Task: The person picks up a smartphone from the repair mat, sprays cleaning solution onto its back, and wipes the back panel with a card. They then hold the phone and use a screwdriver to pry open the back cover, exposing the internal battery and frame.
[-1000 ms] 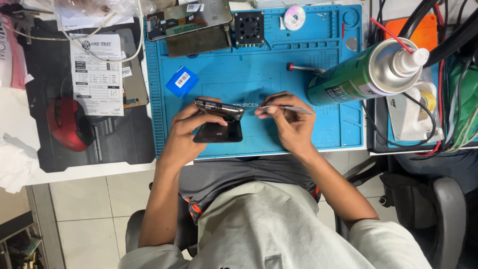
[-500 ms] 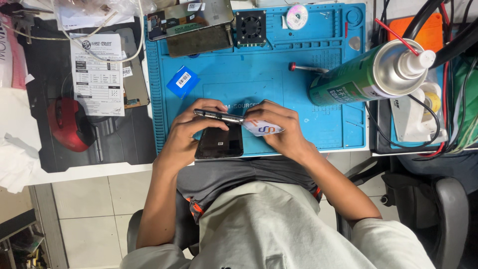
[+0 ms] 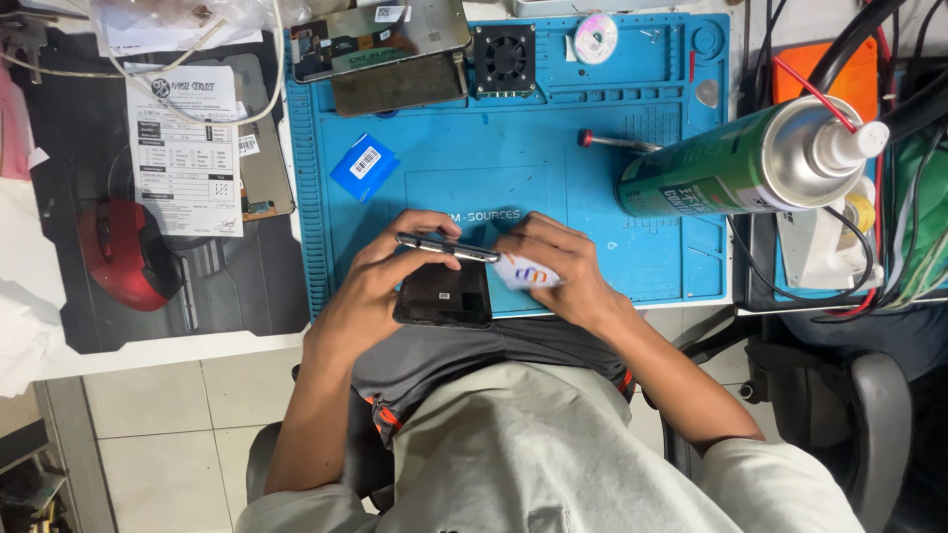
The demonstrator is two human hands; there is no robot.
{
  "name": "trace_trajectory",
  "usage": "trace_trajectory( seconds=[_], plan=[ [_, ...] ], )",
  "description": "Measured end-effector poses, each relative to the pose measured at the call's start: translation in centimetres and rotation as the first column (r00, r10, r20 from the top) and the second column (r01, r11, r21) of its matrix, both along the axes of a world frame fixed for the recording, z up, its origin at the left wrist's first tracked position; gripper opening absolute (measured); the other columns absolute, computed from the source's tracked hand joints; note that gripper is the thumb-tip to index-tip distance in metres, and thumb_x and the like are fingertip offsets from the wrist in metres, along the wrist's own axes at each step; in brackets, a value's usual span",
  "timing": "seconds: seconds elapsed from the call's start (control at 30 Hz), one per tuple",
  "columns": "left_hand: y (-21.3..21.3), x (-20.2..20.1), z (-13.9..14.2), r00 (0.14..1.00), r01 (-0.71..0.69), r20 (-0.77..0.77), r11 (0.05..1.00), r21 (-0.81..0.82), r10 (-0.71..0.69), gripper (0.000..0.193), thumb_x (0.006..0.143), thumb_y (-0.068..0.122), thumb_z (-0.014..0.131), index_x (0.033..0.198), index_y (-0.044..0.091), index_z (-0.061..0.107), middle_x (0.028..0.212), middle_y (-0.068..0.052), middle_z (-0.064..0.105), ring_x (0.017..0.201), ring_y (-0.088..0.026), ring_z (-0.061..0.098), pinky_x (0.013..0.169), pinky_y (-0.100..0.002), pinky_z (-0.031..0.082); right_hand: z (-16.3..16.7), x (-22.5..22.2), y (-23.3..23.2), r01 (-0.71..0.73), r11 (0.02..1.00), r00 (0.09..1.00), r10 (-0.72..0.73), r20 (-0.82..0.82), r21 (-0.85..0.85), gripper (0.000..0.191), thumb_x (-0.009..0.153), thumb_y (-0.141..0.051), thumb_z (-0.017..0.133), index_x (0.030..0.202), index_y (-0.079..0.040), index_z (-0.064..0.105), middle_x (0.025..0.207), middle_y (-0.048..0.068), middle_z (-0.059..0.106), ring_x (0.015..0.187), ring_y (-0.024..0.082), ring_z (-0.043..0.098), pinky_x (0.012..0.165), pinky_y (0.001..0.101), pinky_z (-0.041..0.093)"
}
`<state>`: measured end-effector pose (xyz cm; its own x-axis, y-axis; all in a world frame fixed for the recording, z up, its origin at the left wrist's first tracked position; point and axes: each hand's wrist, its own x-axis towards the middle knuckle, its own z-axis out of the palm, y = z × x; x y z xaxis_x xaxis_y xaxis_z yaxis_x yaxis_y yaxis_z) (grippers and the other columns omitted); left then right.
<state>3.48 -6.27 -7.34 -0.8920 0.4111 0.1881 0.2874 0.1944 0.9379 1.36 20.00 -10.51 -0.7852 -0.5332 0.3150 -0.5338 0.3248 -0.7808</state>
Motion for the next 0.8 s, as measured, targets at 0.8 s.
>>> trace_trajectory(
  seconds=[0.8],
  plan=[
    [0.22,0.78,-0.13,0.997,0.042,0.066,0.999,0.013,-0.043,0.031,0.081,0.003,0.076,0.110,-0.002,0.066,0.139,-0.010,0.055,0.122,-0.024,0.066,0.106,-0.037,0.056,0.62,0.93,-0.16,0.038,0.989,0.998,-0.030,-0.056,0.141,0.054,0.057,0.006,0.080,0.110,-0.001,0.072,0.101,0.010,0.069,0.096,0.030,0.068,0.076,0.0389,0.057]
  ],
)
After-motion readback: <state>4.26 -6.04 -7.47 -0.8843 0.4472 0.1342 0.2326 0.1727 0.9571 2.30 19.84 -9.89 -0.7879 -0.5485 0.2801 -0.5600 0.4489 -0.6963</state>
